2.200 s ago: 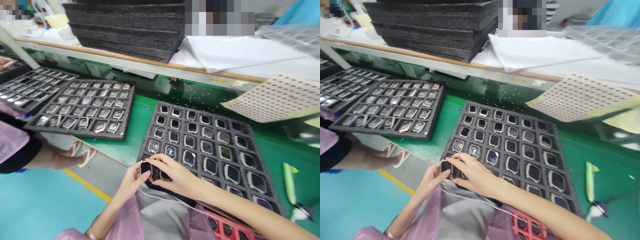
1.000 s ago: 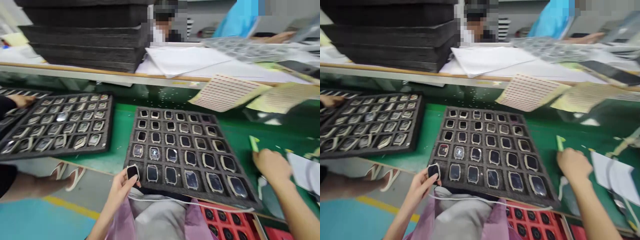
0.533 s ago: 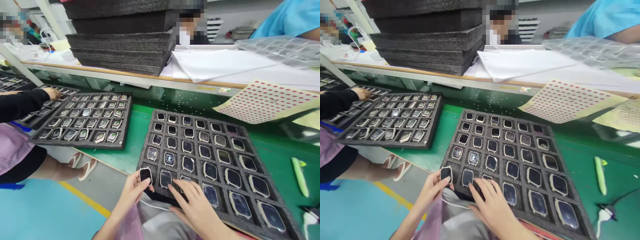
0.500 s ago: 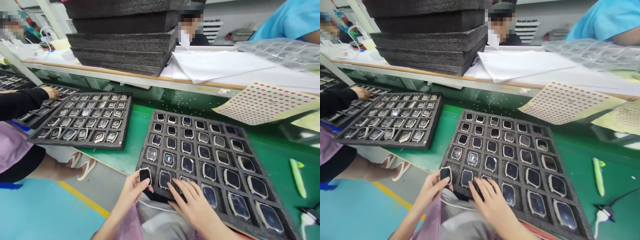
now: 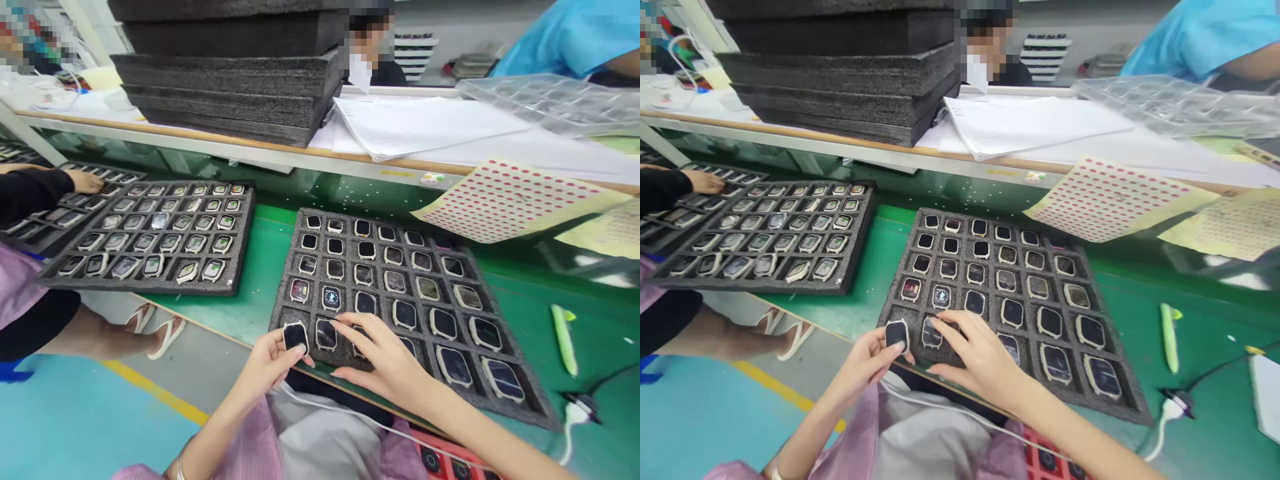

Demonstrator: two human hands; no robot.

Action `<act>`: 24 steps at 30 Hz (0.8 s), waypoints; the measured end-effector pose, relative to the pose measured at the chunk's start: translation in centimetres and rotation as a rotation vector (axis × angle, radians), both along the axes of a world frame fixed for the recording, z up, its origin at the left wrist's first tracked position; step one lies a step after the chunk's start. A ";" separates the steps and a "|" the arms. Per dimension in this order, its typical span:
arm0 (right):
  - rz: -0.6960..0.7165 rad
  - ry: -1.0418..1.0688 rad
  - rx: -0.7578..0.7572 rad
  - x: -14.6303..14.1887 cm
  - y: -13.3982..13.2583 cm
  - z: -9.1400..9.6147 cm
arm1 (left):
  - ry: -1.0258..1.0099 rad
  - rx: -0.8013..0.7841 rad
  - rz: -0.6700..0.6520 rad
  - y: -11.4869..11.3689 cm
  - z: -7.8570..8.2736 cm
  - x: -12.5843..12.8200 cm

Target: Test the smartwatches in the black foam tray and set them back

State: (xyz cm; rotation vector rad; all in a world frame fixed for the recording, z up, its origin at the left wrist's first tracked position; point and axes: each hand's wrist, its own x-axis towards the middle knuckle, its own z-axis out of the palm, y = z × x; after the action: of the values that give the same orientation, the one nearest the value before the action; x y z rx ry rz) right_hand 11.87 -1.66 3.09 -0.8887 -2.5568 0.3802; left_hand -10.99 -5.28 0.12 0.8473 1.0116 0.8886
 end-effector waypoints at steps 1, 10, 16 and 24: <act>0.023 0.004 -0.007 -0.7 0.2 0.6 | -0.003 0.010 -0.012 0.1 -0.1 0.4; 0.098 0.013 -0.223 -4.1 2.2 1.0 | 0.118 0.147 -0.117 0.7 -0.3 1.2; 0.062 0.089 -0.248 -3.6 2.2 0.7 | 0.091 0.078 -0.143 1.1 -0.3 1.0; 0.053 0.016 -0.221 -4.4 2.2 -0.7 | 0.095 0.170 -0.023 1.2 -0.6 1.7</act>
State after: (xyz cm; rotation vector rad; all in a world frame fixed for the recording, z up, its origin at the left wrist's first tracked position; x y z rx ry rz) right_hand 7.50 0.57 2.35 -0.8901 -2.5630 0.6945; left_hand -9.25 -4.04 -0.50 1.0508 1.0165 0.9317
